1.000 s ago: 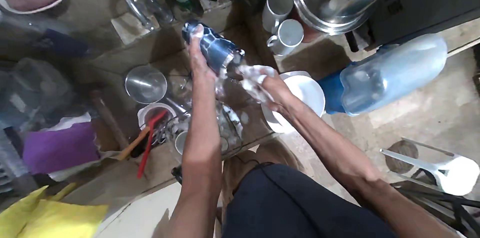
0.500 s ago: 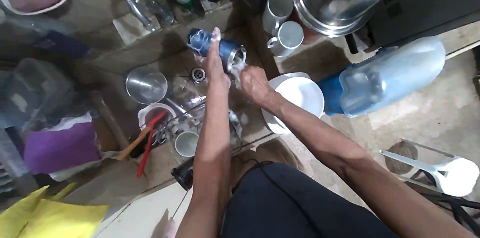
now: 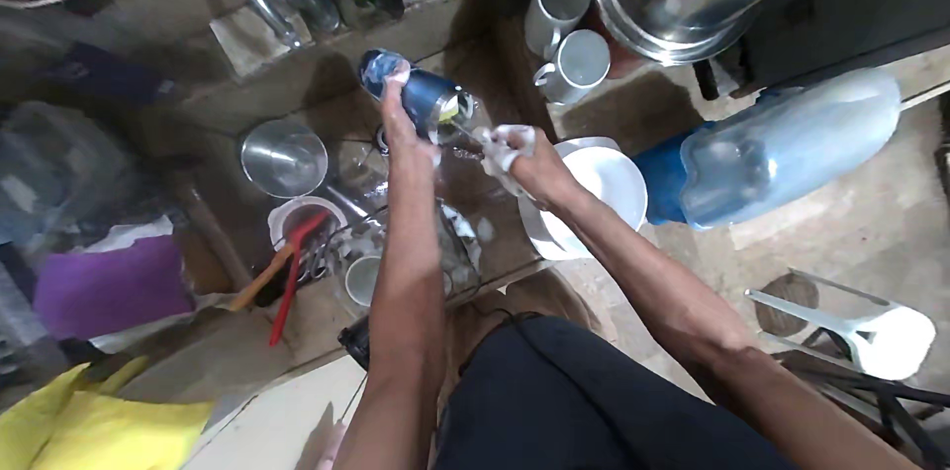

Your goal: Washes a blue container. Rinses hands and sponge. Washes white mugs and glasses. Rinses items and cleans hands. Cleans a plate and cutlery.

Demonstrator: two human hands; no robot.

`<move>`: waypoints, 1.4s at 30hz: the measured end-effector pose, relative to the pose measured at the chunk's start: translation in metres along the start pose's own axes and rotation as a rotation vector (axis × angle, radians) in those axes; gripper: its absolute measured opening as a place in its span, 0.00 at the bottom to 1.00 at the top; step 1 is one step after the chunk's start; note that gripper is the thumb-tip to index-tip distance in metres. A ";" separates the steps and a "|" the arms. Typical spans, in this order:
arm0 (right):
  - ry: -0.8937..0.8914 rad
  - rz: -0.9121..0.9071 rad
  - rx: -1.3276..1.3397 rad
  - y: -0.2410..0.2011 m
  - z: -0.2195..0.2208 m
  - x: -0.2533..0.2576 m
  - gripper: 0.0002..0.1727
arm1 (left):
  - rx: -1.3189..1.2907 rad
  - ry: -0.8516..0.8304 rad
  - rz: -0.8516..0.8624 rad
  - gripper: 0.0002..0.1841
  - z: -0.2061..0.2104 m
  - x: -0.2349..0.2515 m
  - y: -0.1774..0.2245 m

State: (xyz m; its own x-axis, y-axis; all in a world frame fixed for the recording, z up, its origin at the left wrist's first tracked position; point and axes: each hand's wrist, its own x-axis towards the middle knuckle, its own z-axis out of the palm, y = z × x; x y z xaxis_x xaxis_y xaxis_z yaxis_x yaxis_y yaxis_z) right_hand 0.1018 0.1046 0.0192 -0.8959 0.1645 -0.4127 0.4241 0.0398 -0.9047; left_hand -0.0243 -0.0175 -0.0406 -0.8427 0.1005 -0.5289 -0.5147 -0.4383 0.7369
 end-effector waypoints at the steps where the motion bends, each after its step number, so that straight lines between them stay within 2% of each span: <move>1: 0.013 -0.035 -0.052 0.000 0.002 0.004 0.10 | 0.011 -0.010 0.006 0.20 0.004 -0.003 0.000; 4: 0.031 -0.097 -0.194 -0.001 0.005 0.020 0.09 | 0.040 -0.023 -0.003 0.20 0.015 -0.007 -0.009; 6: 0.011 -0.143 -0.348 0.005 -0.004 0.012 0.10 | 0.024 0.027 -0.019 0.21 0.006 0.004 -0.007; 9: 0.078 -0.214 -0.723 0.015 -0.005 0.008 0.14 | -0.003 0.062 -0.056 0.23 0.003 0.005 -0.013; 12: 0.200 -0.268 -1.044 0.012 -0.003 0.001 0.14 | -0.060 0.085 -0.081 0.23 0.009 -0.002 -0.019; 14: 0.278 -0.352 -1.081 0.012 -0.017 -0.015 0.16 | -0.141 0.093 -0.120 0.25 0.002 0.004 -0.018; 17: 0.276 -0.381 -0.961 0.005 -0.054 -0.070 0.18 | -0.226 0.071 -0.159 0.27 -0.004 0.009 -0.013; 18: 0.268 -0.336 -0.920 0.007 -0.067 -0.095 0.18 | -0.231 0.066 -0.163 0.27 -0.005 0.009 -0.011; 21: 0.392 -0.140 -0.815 0.045 -0.099 -0.142 0.15 | -0.257 0.010 -0.145 0.25 -0.006 0.005 -0.005; 23: 0.424 0.042 -0.728 0.074 -0.109 -0.165 0.17 | -0.271 -0.023 -0.142 0.23 -0.005 -0.001 0.000; 27: 0.404 0.321 -0.655 0.110 -0.106 -0.170 0.15 | -0.302 -0.101 -0.155 0.23 0.000 -0.008 0.002; 30: 0.296 0.438 -0.872 0.108 -0.097 -0.156 0.16 | -0.321 -0.131 -0.155 0.22 0.005 -0.015 0.004; 31: 0.282 0.420 -0.966 0.105 -0.093 -0.155 0.17 | -0.322 -0.137 -0.147 0.22 0.006 -0.018 0.005; 33: 0.340 0.260 -1.015 0.100 -0.088 -0.151 0.19 | -0.313 -0.137 -0.126 0.21 0.007 -0.022 0.006; 35: 0.383 0.020 -0.897 0.084 -0.074 -0.136 0.16 | -0.283 -0.114 -0.128 0.22 0.009 -0.026 0.006; 38: 0.353 -0.328 -0.623 0.051 -0.030 -0.081 0.16 | -0.243 -0.075 -0.125 0.25 0.016 -0.036 -0.002; 40: 0.384 -0.408 -0.611 0.035 0.000 -0.030 0.21 | -0.202 -0.078 -0.072 0.24 0.020 -0.043 -0.006; 42: 0.417 -0.370 -0.652 0.027 0.022 0.003 0.22 | -0.143 -0.058 -0.019 0.22 0.022 -0.052 -0.010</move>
State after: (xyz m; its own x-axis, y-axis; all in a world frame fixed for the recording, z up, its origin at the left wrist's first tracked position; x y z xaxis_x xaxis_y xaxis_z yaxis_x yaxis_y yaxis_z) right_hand 0.1075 0.0842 -0.0090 -0.9239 0.3731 0.0854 0.2200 0.7002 -0.6792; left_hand 0.0213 0.0017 -0.0114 -0.8429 0.1594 -0.5140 -0.5064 -0.5580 0.6574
